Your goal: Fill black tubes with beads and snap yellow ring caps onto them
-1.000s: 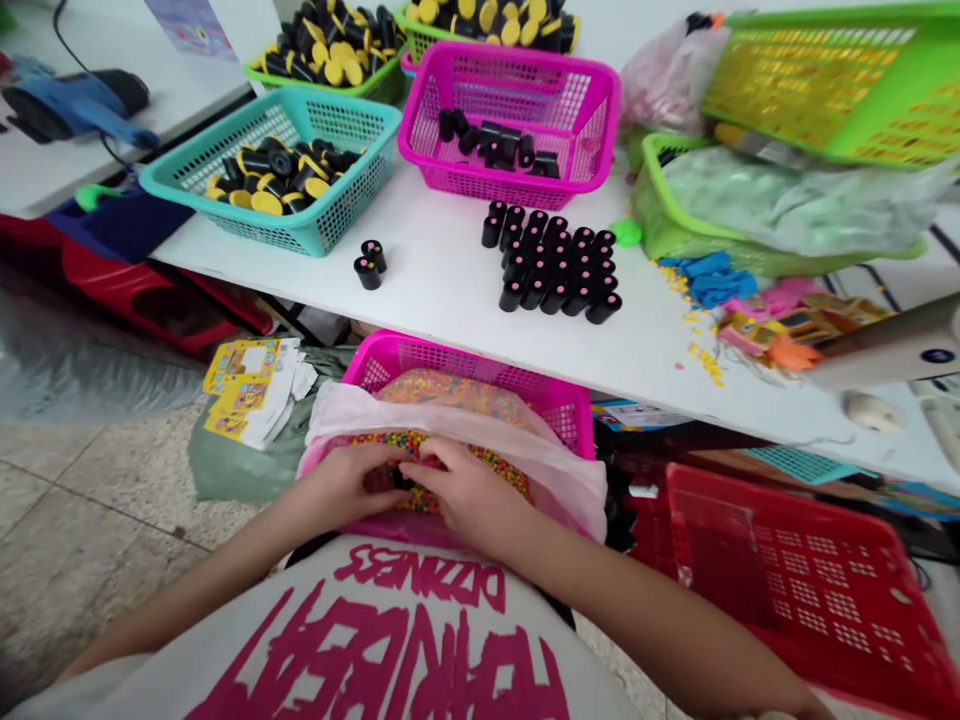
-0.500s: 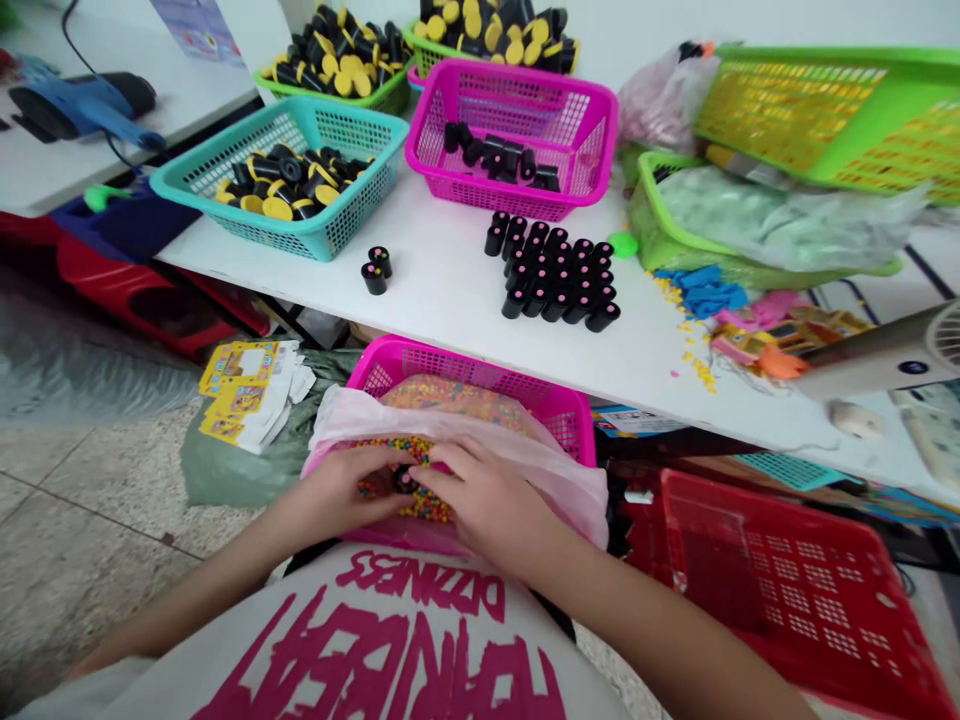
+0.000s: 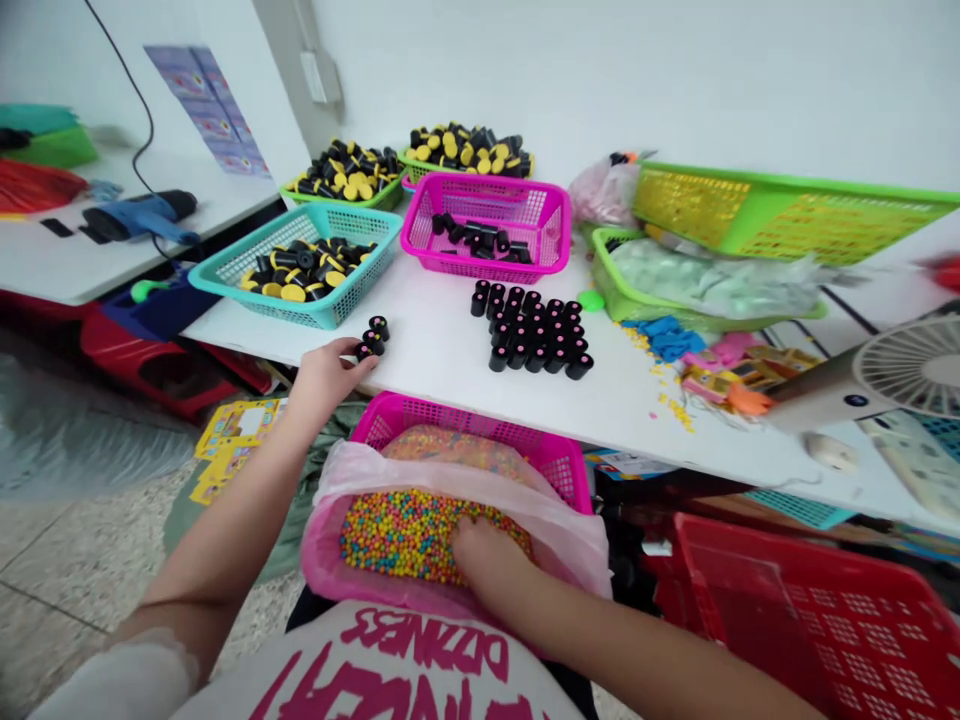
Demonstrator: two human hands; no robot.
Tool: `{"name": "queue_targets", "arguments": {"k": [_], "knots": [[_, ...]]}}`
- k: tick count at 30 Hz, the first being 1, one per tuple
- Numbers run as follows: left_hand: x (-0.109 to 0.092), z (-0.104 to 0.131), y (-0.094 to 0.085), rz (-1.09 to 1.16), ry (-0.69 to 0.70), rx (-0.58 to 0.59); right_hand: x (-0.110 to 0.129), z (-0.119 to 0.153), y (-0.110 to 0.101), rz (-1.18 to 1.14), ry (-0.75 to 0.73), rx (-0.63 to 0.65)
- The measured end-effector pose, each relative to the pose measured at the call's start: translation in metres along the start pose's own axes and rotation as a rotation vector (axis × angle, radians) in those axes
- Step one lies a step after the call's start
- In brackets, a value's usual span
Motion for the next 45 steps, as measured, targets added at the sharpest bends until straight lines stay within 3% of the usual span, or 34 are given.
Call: {"name": "queue_targets", "arguments": {"k": [3,6,10,14,19,21,23,26,29,31,33,35,38,42,45], "knots": [[0.005,-0.015,0.010,0.003,-0.020,0.002,0.013,-0.010,-0.003,-0.022,-0.041,0.019],[0.003,-0.021,0.006,-0.009,-0.019,-0.021,0.018,-0.018,-0.002,-0.066,-0.085,0.016],[-0.027,-0.033,0.004,-0.016,0.127,-0.071,0.014,-0.026,0.005,-0.139,-0.137,0.008],[-0.086,-0.065,0.043,0.017,0.361,0.078,0.010,-0.028,0.007,-0.189,-0.181,0.009],[-0.133,-0.103,0.103,0.035,0.381,0.150,0.006,-0.028,0.001,-0.230,-0.197,0.008],[-0.141,-0.108,0.111,0.052,0.368,0.152,0.004,-0.028,-0.004,-0.260,-0.194,0.000],[-0.145,-0.105,0.107,0.076,0.371,0.154,0.001,-0.025,-0.008,-0.308,-0.189,-0.012],[-0.140,-0.084,0.079,0.117,0.399,0.165,-0.004,-0.020,-0.013,-0.412,-0.167,-0.029],[-0.119,-0.034,0.036,0.179,0.462,0.225,-0.011,-0.017,-0.015,-0.529,-0.140,-0.042],[-0.099,0.015,0.012,0.202,0.533,0.396,-0.015,-0.015,-0.016,-0.599,-0.129,-0.044],[-0.075,0.070,-0.002,0.198,0.592,0.677,-0.016,-0.012,-0.019,-0.689,-0.144,-0.052],[-0.052,0.118,-0.005,0.202,0.549,0.784,-0.014,-0.008,-0.026,-0.780,-0.182,-0.078],[-0.027,0.164,0.006,0.163,0.410,0.759,-0.005,0.000,-0.038,-0.796,-0.249,-0.155],[-0.016,0.185,0.021,0.192,0.292,0.688,0.009,0.011,-0.046,-0.553,-0.363,-0.304],[-0.015,0.188,0.023,0.249,0.292,0.628,0.020,0.018,-0.048,-0.238,-0.511,-0.359]]}}
Point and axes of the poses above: each hand's wrist, its own z-axis away from the middle knuckle, its own y-axis out of the palm, x = y × z, the point moved 2 cm from there along -z, towards the middle knuckle, and after that the axes turned 5 degrees about -z, right-handed, at the moved point
